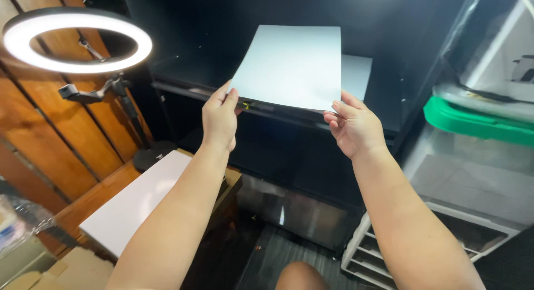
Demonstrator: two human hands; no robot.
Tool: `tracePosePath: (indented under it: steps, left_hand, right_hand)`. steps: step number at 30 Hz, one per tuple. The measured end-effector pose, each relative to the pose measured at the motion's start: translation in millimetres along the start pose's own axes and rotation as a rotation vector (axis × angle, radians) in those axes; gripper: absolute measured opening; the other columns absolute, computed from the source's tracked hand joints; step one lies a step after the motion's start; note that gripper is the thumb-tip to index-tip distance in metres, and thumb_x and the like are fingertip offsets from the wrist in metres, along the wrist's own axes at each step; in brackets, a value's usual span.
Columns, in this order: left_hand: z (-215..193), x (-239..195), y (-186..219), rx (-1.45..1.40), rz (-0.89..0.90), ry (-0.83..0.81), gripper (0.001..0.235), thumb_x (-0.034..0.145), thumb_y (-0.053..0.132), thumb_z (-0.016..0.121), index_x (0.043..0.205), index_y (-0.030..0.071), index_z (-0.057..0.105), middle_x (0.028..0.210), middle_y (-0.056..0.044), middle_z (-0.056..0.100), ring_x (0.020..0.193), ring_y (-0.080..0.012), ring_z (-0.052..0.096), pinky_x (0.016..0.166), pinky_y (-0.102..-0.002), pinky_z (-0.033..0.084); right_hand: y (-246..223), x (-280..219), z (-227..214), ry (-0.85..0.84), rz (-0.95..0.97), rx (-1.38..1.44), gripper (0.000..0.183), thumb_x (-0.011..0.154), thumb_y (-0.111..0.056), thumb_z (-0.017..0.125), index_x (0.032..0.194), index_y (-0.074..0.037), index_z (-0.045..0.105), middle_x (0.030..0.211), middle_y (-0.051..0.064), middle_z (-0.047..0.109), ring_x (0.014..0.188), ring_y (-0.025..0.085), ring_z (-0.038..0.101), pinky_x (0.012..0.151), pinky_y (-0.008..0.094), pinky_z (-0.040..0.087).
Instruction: The person repeatedly picks up stacks of white paper from a wooden chair and places them onto a black shelf. The person handles the paper by hand, stacking it neatly on the shelf.
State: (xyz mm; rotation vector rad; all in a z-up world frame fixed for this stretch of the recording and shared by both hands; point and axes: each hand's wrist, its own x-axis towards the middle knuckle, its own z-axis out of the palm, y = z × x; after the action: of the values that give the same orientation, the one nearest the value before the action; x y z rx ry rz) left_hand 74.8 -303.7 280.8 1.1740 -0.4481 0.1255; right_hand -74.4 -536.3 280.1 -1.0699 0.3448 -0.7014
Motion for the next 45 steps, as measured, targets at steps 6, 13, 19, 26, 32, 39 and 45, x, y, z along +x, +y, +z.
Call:
tracePosePath:
  steps: [6,13,19,26,32,39,45]
  left_hand:
    - [54,28,-16,0.096,-0.065,-0.049,0.034,0.109,0.025,0.058,0.140,0.014,0.065,0.142,-0.009,0.063,0.140,-0.0259,0.055,0.116,-0.042,0.047]
    - [93,46,-26,0.028,-0.126,-0.080,0.036,0.110,0.023,0.055,0.143,0.011,0.063,0.148,-0.012,0.060,0.147,-0.0274,0.046,0.123,-0.045,0.035]
    - [114,59,-44,-0.043,-0.120,-0.089,0.035,0.110,0.017,0.055,0.141,0.004,0.062,0.147,-0.020,0.059,0.147,-0.0318,0.045,0.125,-0.046,0.033]
    - [125,78,-72,-0.005,-0.220,-0.104,0.035,0.109,0.024,0.057,0.140,0.012,0.066,0.149,-0.013,0.060,0.150,-0.0277,0.042,0.127,-0.045,0.028]
    - [130,74,-64,0.017,-0.219,-0.115,0.035,0.109,0.024,0.057,0.140,0.010,0.065,0.149,-0.017,0.059,0.151,-0.0312,0.040,0.127,-0.045,0.028]
    - [132,84,-83,0.075,-0.249,-0.127,0.035,0.109,0.029,0.058,0.139,0.014,0.068,0.147,-0.013,0.061,0.150,-0.0285,0.042,0.125,-0.044,0.030]
    - [134,84,-87,0.101,-0.232,-0.119,0.037,0.109,0.028,0.056,0.140,0.010,0.066,0.147,-0.016,0.061,0.149,-0.0316,0.043,0.125,-0.046,0.031]
  right_hand:
    - [-20,35,-24,0.055,-0.032,-0.041,0.047,0.099,-0.010,0.067,0.145,-0.013,0.058,0.083,0.020,0.074,0.070,0.017,0.078,0.057,0.018,0.063]
    - [-29,70,-36,0.123,-0.016,-0.109,0.048,0.101,-0.015,0.066,0.147,-0.016,0.056,0.085,0.018,0.075,0.064,0.012,0.074,0.056,0.020,0.062]
    - [-27,102,-49,0.171,0.014,-0.177,0.054,0.101,-0.022,0.068,0.152,-0.021,0.051,0.084,0.016,0.075,0.058,0.008,0.068,0.051,0.018,0.058]
    - [-23,123,-55,0.244,0.020,-0.314,0.052,0.100,-0.025,0.070,0.150,-0.024,0.055,0.077,0.008,0.073,0.053,0.004,0.061,0.056,0.019,0.054]
    - [-19,137,-59,0.263,-0.011,-0.361,0.053,0.100,-0.024,0.072,0.150,-0.022,0.055,0.073,0.005,0.071,0.050,0.004,0.058,0.057,0.022,0.055]
    - [-14,149,-64,0.271,-0.014,-0.362,0.056,0.100,-0.023,0.071,0.153,-0.019,0.052,0.069,0.001,0.066,0.049,0.002,0.055,0.057,0.022,0.055]
    - [-20,133,-54,0.270,-0.025,-0.391,0.055,0.101,-0.024,0.069,0.152,-0.015,0.053,0.067,-0.001,0.062,0.049,0.001,0.053,0.057,0.022,0.055]
